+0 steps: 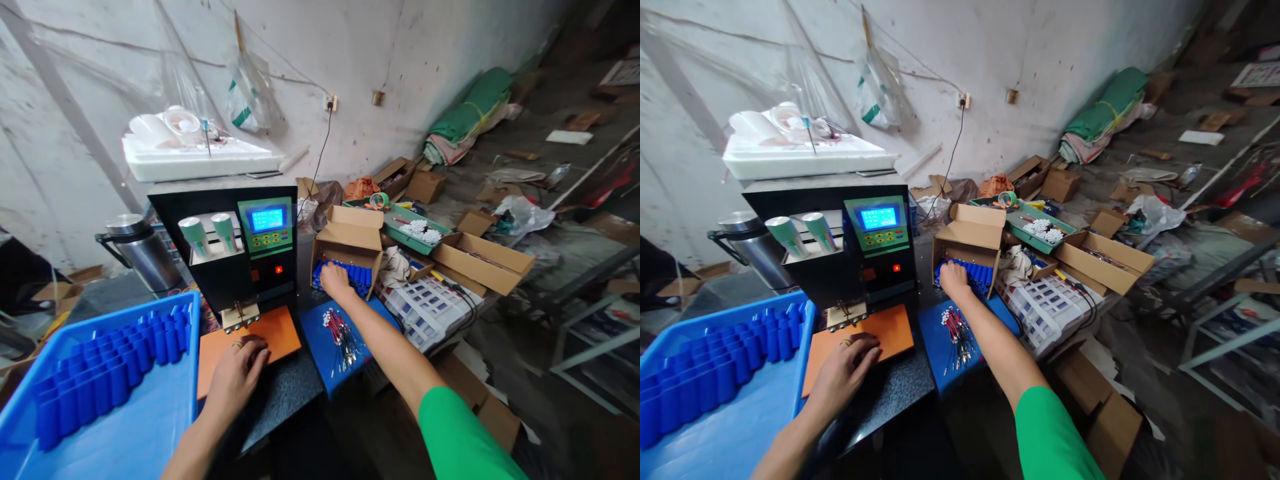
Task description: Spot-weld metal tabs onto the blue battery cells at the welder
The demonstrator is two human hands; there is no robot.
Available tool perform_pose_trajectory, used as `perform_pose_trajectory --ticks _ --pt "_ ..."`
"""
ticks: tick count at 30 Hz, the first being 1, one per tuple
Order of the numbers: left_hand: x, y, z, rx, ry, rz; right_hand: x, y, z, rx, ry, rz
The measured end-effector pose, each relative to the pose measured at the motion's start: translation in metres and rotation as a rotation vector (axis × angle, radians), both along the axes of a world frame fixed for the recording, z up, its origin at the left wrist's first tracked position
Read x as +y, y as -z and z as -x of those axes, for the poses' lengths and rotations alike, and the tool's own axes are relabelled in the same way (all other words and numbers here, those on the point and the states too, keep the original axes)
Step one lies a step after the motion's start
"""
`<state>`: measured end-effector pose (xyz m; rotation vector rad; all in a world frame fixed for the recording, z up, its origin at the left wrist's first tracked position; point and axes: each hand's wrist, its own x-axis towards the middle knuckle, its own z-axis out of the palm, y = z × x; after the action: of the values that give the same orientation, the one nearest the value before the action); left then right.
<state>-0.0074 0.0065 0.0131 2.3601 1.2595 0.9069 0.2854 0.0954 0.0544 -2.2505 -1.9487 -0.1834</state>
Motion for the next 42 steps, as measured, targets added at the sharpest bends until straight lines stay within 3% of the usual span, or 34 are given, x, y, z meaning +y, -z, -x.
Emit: perform_pose_trajectory --ticks 4,9,16,24,32,37,42 --pt "0.001 0.001 0.001 0.005 0.008 0.000 -0.005 -0.007 -0.004 0.074 0.014 -0.020" --pt "0.000 0.001 -0.001 -0.003 0.016 0.014 -0.035 0.002 -0.022 0.282 0.003 -0.253" --pt "0.003 0.000 -0.004 0.003 0.013 0.028 -0.080 0.053 -0.053 0.524 0.096 0.030" --pt "0.006 -0.002 -0.004 0.034 -0.005 0.023 -0.073 0.062 -0.038 0.567 0.156 0.049" --pt "0.004 -0.004 -0.005 0.017 -0.019 0.014 -0.075 0.070 -0.043 0.781 0.176 -0.101" --pt "0.004 -0.005 -0.004 0.007 -0.013 0.032 -0.076 0.057 -0.054 1.036 0.120 -0.283" --pt "0.006 -0.005 -0.004 -0.050 -0.030 0.096 -0.080 0.017 -0.053 1.466 -0.041 -0.561"
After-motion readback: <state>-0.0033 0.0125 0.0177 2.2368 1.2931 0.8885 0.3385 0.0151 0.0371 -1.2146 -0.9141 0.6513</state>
